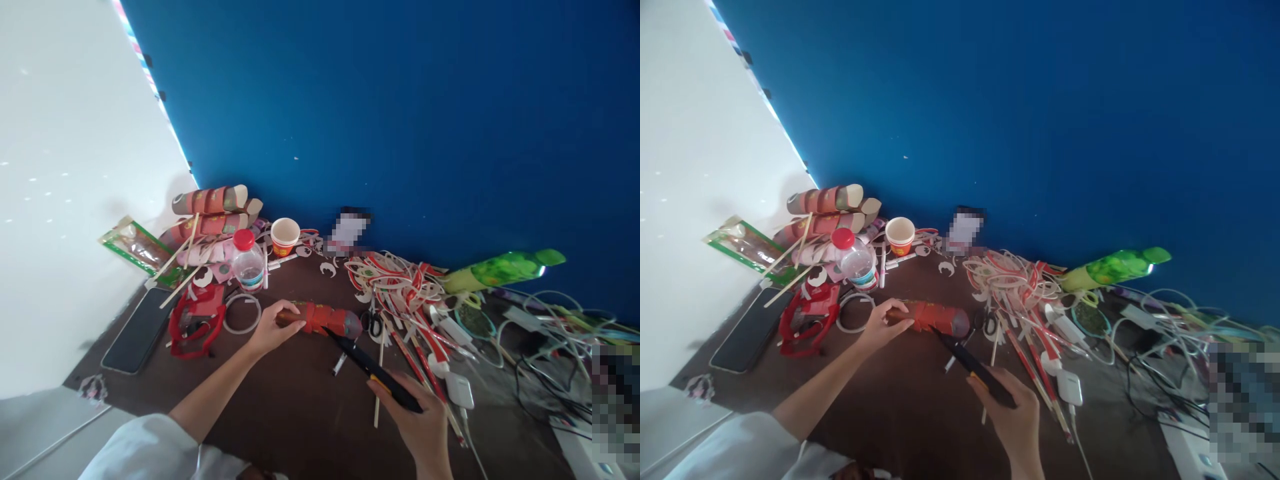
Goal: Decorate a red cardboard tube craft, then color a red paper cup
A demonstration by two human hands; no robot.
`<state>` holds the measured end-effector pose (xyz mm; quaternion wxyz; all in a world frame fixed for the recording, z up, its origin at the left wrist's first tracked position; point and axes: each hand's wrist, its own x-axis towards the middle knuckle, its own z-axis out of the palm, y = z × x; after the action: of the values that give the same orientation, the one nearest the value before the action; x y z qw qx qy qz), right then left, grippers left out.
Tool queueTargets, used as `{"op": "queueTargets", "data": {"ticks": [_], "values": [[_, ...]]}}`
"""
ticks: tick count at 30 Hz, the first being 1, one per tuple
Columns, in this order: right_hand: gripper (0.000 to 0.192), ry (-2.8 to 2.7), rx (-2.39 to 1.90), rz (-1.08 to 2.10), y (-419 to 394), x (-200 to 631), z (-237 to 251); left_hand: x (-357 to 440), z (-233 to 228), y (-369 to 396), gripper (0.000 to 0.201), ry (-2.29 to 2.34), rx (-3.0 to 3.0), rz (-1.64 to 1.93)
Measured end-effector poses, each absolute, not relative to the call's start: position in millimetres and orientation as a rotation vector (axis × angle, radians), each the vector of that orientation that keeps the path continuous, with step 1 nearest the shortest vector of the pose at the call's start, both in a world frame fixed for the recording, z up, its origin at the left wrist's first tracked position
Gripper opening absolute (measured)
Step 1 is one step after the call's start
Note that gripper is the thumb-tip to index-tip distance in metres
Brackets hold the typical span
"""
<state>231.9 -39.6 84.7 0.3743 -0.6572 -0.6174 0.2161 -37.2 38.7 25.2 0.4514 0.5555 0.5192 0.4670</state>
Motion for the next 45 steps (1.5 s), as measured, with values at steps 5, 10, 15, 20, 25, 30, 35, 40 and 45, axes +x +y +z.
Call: {"op": "queueTargets", "data": {"ticks": [5,10,15,20,25,30,35,40,45], "values": [[0.015,-1.902,-1.392,0.314,-34.7,232.0,89.5,-36.8,26.5,37.0,0.015,1.279,1.529,1.196],[0.026,-2.062,-1.240,0.169,-28.2,232.4,91.0,-37.8,24.6,35.9,0.015,1.241,1.632,1.221],[0.024,-2.078,-1.256,0.168,-24.2,232.9,92.2,-39.2,23.9,35.7,0.018,1.279,1.642,1.204],[0.021,-2.111,-1.250,0.161,-20.9,234.1,94.1,-39.5,23.9,35.4,0.020,1.293,1.648,1.202],[0.023,-2.139,-1.231,0.173,-16.9,236.7,93.6,-40.1,24.7,34.7,0.023,1.306,1.634,1.186],[0.026,-2.188,-1.222,0.167,-14.8,242.0,91.2,-40.9,24.2,34.4,0.025,1.324,1.632,1.162],[0.037,-2.334,-1.144,0.037,-14.6,244.9,98.1,-40.4,22.9,35.0,0.026,1.300,1.652,1.195],[0.036,-2.430,-1.117,-0.097,-13.8,243.2,108.4,-39.6,23.5,35.6,0.029,1.296,1.642,1.222],[0.031,-2.450,-1.124,-0.131,-13.4,242.7,113.4,-37.9,23.5,35.0,0.033,1.314,1.643,1.222]]}}
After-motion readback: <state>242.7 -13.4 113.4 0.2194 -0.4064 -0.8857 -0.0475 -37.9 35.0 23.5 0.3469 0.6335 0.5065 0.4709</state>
